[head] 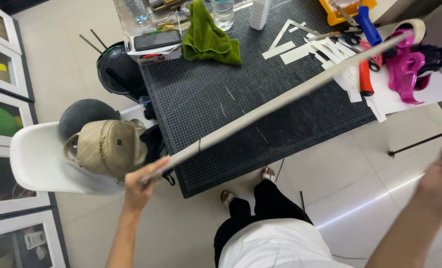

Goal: Assembling a custom snack package by gluing and folding covering material over rigid panels using a brush and smoothing tool.

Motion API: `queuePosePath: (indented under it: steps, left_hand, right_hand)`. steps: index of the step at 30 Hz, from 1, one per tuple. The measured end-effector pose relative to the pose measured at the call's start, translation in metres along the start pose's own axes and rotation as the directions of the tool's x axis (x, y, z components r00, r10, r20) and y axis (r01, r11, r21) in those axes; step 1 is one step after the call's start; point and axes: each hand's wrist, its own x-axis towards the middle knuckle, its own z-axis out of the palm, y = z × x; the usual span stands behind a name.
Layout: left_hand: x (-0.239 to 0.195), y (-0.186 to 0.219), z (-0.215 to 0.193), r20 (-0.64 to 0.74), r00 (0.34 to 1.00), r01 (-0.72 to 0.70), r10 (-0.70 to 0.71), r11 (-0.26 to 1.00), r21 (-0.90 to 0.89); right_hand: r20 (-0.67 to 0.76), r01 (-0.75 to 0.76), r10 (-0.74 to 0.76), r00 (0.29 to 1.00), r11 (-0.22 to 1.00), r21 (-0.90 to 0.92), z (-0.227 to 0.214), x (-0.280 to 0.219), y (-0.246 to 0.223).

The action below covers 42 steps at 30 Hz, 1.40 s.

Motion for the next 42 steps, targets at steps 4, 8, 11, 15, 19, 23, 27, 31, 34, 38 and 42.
queuePosePath:
  steps: [4,8,11,15,19,23,27,31,34,38,42]
  left_hand:
    - [-0.007,-0.026,0.009,-0.361,0.872,0.364,-0.331,0.931,0.025]
    - [0.01,-0.043,0.013,-0.526,0.794,0.318,-0.306,0.945,-0.07]
    - [0.017,-0.03,0.017,-0.554,0.776,0.3,-0.301,0.949,-0.094]
    - [0.002,-0.048,0.017,-0.519,0.786,0.324,-0.336,0.939,-0.115]
    - [0.012,-0.026,0.014,-0.497,0.805,0.307,-0.324,0.944,-0.118]
    - [0.01,-0.026,0.014,-0.474,0.803,0.319,-0.361,0.932,-0.171]
    - [0.01,-0.026,0.02,-0.489,0.788,0.302,-0.372,0.928,-0.22]
    - [0.013,-0.019,0.018,-0.478,0.789,0.304,-0.387,0.921,-0.243]
    - [0.006,-0.021,0.018,-0.474,0.789,0.34,-0.391,0.92,-0.192]
    - [-0.009,-0.052,0.016,-0.487,0.77,0.368,-0.413,0.91,-0.191]
    - [0.001,-0.027,0.011,-0.485,0.766,0.393,-0.421,0.905,-0.163]
  right_hand:
    - [0.083,0.021,-0.016,0.996,0.998,-0.063,0.242,-0.119,-0.083]
    - [0.667,0.556,-0.23,0.709,0.764,-0.328,0.372,-0.204,-0.094]
    - [0.766,0.802,-0.411,0.495,0.556,-0.221,0.421,-0.204,-0.079]
    - [0.727,0.797,-0.43,0.535,0.543,-0.265,0.446,-0.198,-0.073]
    - [0.704,0.779,-0.433,0.563,0.563,-0.277,0.443,-0.203,-0.062]
    - [0.684,0.76,-0.394,0.614,0.529,-0.378,0.443,-0.203,-0.059]
    - [0.782,0.808,-0.317,0.537,0.461,-0.368,0.46,-0.273,-0.108]
    - [0.89,0.884,-0.239,0.388,0.369,-0.286,0.485,-0.376,-0.139]
    - [0.933,0.893,-0.235,0.272,0.424,-0.154,0.506,-0.432,-0.147]
    - [0.95,0.861,-0.253,0.185,0.507,-0.033,0.518,-0.46,-0.137]
    - [0.947,0.938,-0.275,0.167,0.339,-0.067,0.506,-0.394,-0.135]
